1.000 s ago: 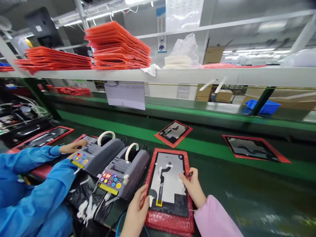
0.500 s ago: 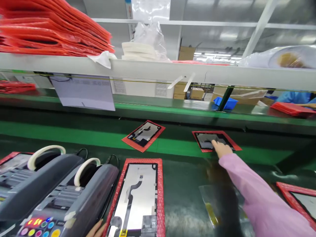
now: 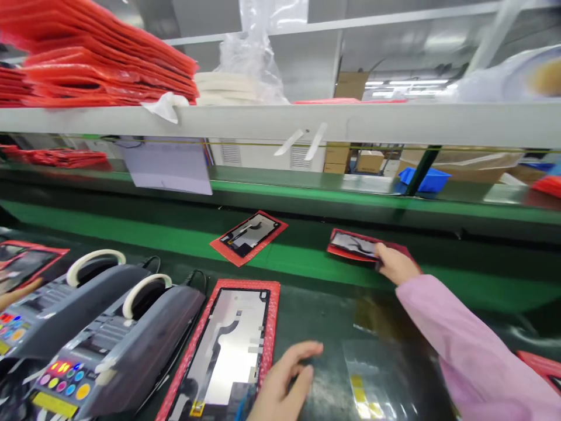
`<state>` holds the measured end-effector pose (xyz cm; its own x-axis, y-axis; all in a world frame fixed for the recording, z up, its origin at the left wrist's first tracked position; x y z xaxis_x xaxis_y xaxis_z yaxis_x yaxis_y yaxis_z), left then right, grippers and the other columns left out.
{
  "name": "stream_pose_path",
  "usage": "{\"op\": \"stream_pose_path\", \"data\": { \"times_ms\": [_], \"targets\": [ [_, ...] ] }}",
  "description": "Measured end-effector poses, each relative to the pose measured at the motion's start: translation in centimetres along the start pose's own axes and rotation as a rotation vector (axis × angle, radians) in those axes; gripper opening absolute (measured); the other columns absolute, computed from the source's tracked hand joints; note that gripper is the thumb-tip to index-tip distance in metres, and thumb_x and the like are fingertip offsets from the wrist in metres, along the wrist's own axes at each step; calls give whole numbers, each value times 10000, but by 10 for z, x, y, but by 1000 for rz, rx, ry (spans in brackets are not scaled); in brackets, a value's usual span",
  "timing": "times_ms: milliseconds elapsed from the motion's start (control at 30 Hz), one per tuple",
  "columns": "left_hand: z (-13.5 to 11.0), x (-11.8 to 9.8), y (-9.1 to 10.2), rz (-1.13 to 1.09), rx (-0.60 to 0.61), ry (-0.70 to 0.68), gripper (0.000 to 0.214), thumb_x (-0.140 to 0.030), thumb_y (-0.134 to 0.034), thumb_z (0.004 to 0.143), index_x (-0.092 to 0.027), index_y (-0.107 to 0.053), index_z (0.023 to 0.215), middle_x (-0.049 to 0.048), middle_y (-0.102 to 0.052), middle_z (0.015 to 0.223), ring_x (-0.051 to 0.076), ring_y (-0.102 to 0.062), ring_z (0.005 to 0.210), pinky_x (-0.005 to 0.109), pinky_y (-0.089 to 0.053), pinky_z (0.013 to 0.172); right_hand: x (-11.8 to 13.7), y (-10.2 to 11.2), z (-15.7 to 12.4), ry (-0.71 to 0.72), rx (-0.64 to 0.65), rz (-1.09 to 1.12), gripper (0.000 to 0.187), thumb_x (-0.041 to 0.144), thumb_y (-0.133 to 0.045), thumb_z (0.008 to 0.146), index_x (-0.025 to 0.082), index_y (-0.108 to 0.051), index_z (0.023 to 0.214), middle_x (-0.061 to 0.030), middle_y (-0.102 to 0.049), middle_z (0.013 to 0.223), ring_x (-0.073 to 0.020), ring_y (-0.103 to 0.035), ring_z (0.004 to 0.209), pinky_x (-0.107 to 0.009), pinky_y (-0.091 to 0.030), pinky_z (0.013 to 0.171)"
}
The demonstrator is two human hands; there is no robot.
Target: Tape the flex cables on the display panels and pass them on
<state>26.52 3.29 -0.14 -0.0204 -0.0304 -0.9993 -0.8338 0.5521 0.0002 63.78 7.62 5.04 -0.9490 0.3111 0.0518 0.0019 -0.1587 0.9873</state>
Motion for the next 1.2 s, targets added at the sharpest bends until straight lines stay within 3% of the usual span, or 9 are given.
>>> {"op": "stream_pose_path", "data": {
  "times_ms": [100,267,400,500,633,767,900,1033,1200],
  "targets": [
    [54,-3,-45,-466,11,236,570,-440,-871,713,-229,-698,1214,160,-691,1298,321,-596,1285,463,-444,1101,61,31,-30,60,-33,122,214,126,-607,812,233,-522,976,-47,-688,863,-227,-651,777,-278,-332,605],
    [103,-8,-74,-587,-50,317,439,-380,-741,848,-260,-584,1240,59,-748,1061,202,-748,842,332,-599,759,136,48,-93,135,-16,339,284,221,-712,805,251,-491,980,5,-696,857,-202,-679,787,-256,-401,617],
    [94,-15,-56,-582,-105,377,386,-71,-656,781,-212,-612,1138,-10,-744,797,162,-716,638,243,-575,572,100,29,-121,-58,-94,813,474,298,-843,691,267,-439,936,-9,-634,981,-210,-630,894,-302,-469,768],
    [64,-20,-32,-543,-133,413,467,-60,-663,725,-186,-626,1173,28,-768,821,218,-748,700,283,-601,572,67,5,-146,-250,-78,1103,490,456,-798,713,275,-368,864,8,-572,883,-191,-563,761,-340,-470,737],
    [17,-10,-9,-418,-150,450,614,-171,-817,642,-231,-628,1223,34,-783,934,249,-761,770,295,-614,618,91,-31,-194,-224,77,1349,510,696,-604,818,278,-311,818,85,-411,709,-123,-432,586,-274,-440,619],
    [-10,17,-1,-302,-166,483,685,-404,-878,658,-235,-586,1254,23,-761,904,221,-750,782,261,-590,631,121,-65,-246,-399,-22,1688,598,720,-712,755,272,-319,806,86,-337,715,-117,-413,641,-237,-436,668],
    [-9,26,6,-36,-190,287,603,-584,-696,777,-207,-547,1225,-6,-699,721,195,-688,577,270,-525,503,109,-75,-267,-475,-143,1657,529,646,-743,782,271,-373,824,71,-397,749,-124,-444,664,-224,-442,659],
    [1,19,15,158,-218,125,464,-488,-725,731,-204,-612,1081,-22,-642,615,220,-665,600,326,-555,641,86,-62,-266,-470,-183,1576,501,614,-742,801,275,-375,832,71,-401,749,-122,-457,671,-216,-447,682],
    [4,13,22,319,-303,17,395,-354,-613,821,-203,-587,1186,98,-755,924,300,-727,920,434,-547,900,95,-59,-261,-360,-152,1398,445,601,-670,854,278,-366,828,83,-403,707,-123,-454,591,-238,-446,625]
  ]
}}
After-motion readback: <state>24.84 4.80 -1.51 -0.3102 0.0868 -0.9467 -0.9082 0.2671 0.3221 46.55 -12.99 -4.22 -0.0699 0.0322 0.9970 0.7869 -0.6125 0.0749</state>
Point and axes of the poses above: each hand's wrist, its own z-axis towards the middle knuckle, its own y-axis out of the back of the hand, x = y × z, the point moved 4 cm from there along z, towards the middle knuckle
